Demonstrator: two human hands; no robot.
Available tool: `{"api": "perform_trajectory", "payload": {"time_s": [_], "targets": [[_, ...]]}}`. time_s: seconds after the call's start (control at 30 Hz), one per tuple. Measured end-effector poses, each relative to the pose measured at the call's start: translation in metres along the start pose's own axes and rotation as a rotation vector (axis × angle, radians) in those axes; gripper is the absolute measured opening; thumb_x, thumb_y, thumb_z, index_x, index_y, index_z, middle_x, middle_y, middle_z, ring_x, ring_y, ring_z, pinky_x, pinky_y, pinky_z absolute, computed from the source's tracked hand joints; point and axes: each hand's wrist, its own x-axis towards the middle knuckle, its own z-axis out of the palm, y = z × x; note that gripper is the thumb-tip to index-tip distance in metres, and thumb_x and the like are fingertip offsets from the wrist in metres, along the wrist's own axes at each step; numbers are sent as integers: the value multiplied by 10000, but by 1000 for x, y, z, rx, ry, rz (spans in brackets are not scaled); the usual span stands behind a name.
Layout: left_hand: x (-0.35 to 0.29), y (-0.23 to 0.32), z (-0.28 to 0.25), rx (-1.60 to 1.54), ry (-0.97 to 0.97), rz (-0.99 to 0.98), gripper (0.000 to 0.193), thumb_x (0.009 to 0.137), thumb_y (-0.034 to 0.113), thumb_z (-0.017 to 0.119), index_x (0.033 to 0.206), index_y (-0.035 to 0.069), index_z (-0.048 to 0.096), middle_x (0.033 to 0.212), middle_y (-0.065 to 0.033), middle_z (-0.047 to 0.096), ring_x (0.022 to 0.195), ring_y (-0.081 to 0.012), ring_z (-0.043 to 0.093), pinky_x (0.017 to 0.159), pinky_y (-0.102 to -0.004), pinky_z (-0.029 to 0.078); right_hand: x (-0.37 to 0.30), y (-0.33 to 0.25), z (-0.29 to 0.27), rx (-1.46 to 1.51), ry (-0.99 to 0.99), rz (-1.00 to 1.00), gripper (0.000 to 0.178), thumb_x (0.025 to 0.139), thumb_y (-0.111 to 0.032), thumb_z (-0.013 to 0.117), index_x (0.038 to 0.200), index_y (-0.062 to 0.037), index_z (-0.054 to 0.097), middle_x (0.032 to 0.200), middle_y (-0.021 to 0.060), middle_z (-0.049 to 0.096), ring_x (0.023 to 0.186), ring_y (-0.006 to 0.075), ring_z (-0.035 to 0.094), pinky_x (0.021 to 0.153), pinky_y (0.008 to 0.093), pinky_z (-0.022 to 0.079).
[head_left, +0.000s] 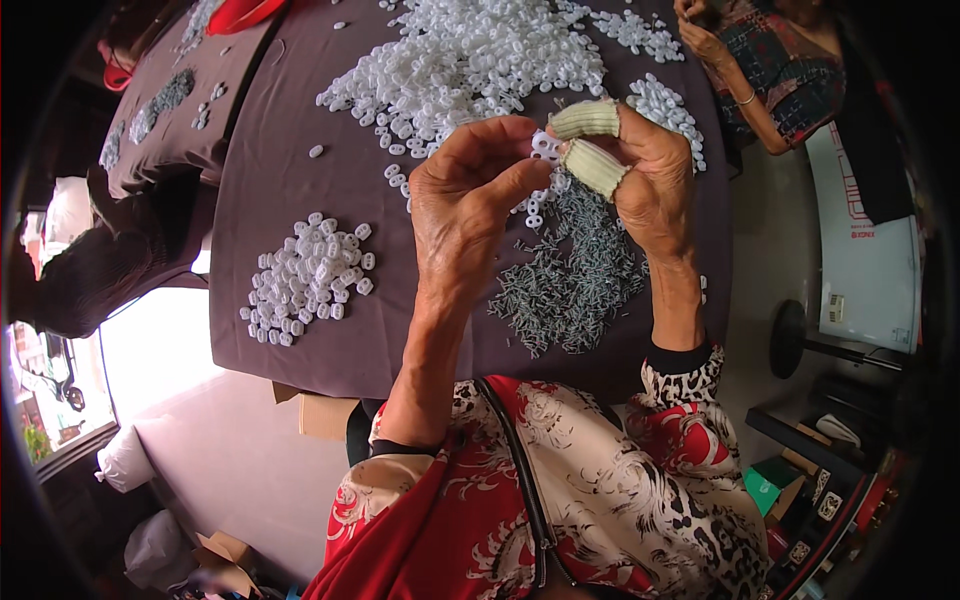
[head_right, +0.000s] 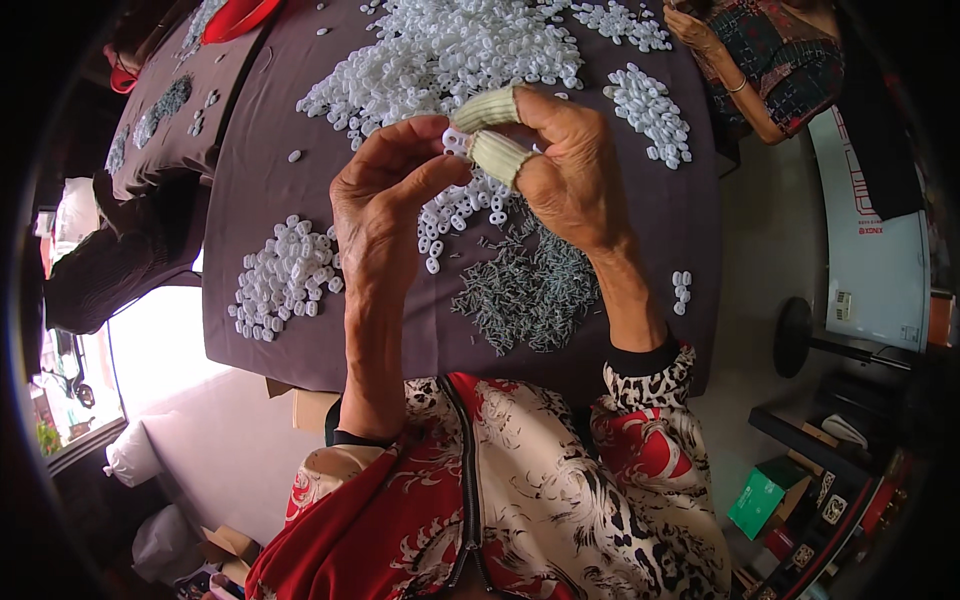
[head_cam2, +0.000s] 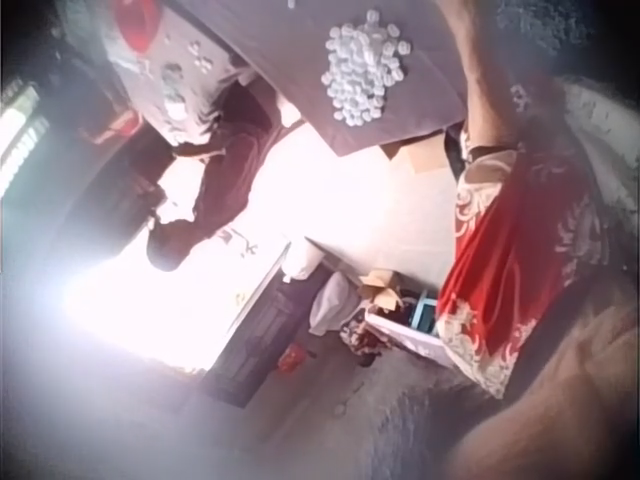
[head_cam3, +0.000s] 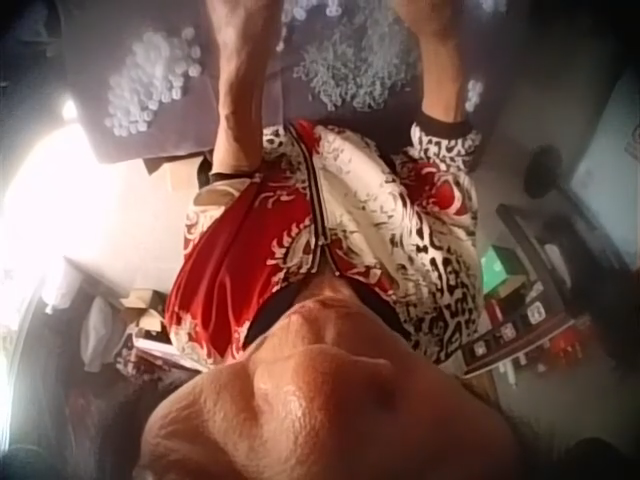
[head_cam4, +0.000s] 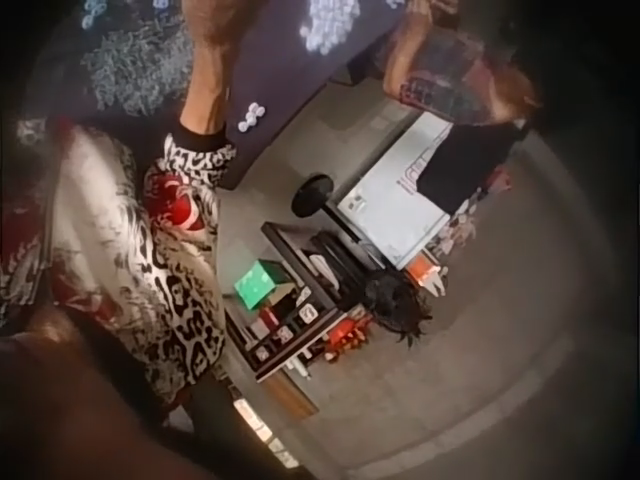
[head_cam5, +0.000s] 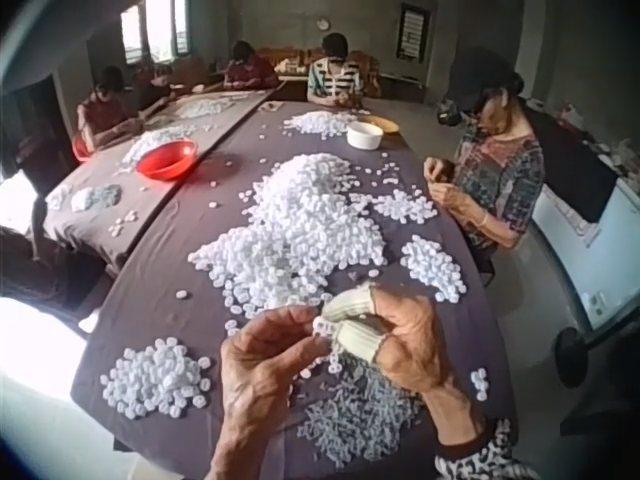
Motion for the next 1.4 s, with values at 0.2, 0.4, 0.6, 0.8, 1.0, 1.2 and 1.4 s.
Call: {"api": "perform_trajectory", "payload": {"time_s": [0.2, 0.4, 0.6, 0.8, 1.0, 1.2, 1.4], "targets": [[3, 0, -2, -43, -11, -69, 281, 678, -25, 654, 951, -35, 587, 784, -57, 603, 676, -122, 577, 639, -231, 478, 0, 1, 0, -33, 7, 21, 212, 744, -2, 512, 930, 4, 612, 790, 33, 622, 694, 58, 555, 598, 191, 452], [5, -1, -2, -30, -21, -86, 271, 681, -15, 653, 942, -39, 586, 775, -60, 605, 667, -119, 570, 628, -230, 472, -1, -3, 1, 37, 42, 26, 190, 759, -17, 546, 937, 0, 612, 805, 38, 630, 713, 59, 565, 608, 187, 453], [3, -4, 1, -85, -20, -101, 216, 714, 24, 641, 917, -32, 593, 760, -55, 608, 646, -100, 557, 605, -215, 461, -4, 0, 6, 64, 98, 24, 187, 765, -8, 539, 940, 5, 602, 815, 40, 631, 745, 71, 575, 638, 194, 460], [1, -6, 6, -90, 5, -151, 162, 760, 74, 627, 873, -38, 598, 722, -66, 608, 612, -107, 557, 584, -215, 462, -5, 3, 6, 3, 129, 1, 191, 768, -4, 528, 943, 2, 602, 827, 44, 632, 740, 77, 577, 648, 199, 465], [-1, -3, 8, -139, -2, -111, 156, 768, 77, 621, 855, -49, 591, 713, -83, 606, 612, -114, 563, 585, -221, 466, -7, -5, 7, -12, 113, 122, 235, 793, -72, 502, 997, 14, 584, 905, 81, 625, 833, 114, 584, 769, 243, 462], [-1, -6, 8, -175, -31, -98, 152, 763, 57, 619, 868, -49, 590, 725, -87, 608, 614, -116, 564, 598, -223, 466, -8, -10, 6, -117, 120, 163, 213, 799, -88, 518, 972, 5, 598, 862, 59, 630, 794, 93, 576, 733, 217, 452], [-2, -7, 9, -220, -14, -116, 147, 750, 49, 627, 857, -48, 597, 703, -72, 603, 600, -107, 550, 592, -214, 449, -6, -3, 12, -30, 194, 37, 148, 765, -73, 588, 900, -19, 618, 745, 29, 633, 661, 55, 559, 571, 194, 446]]}}
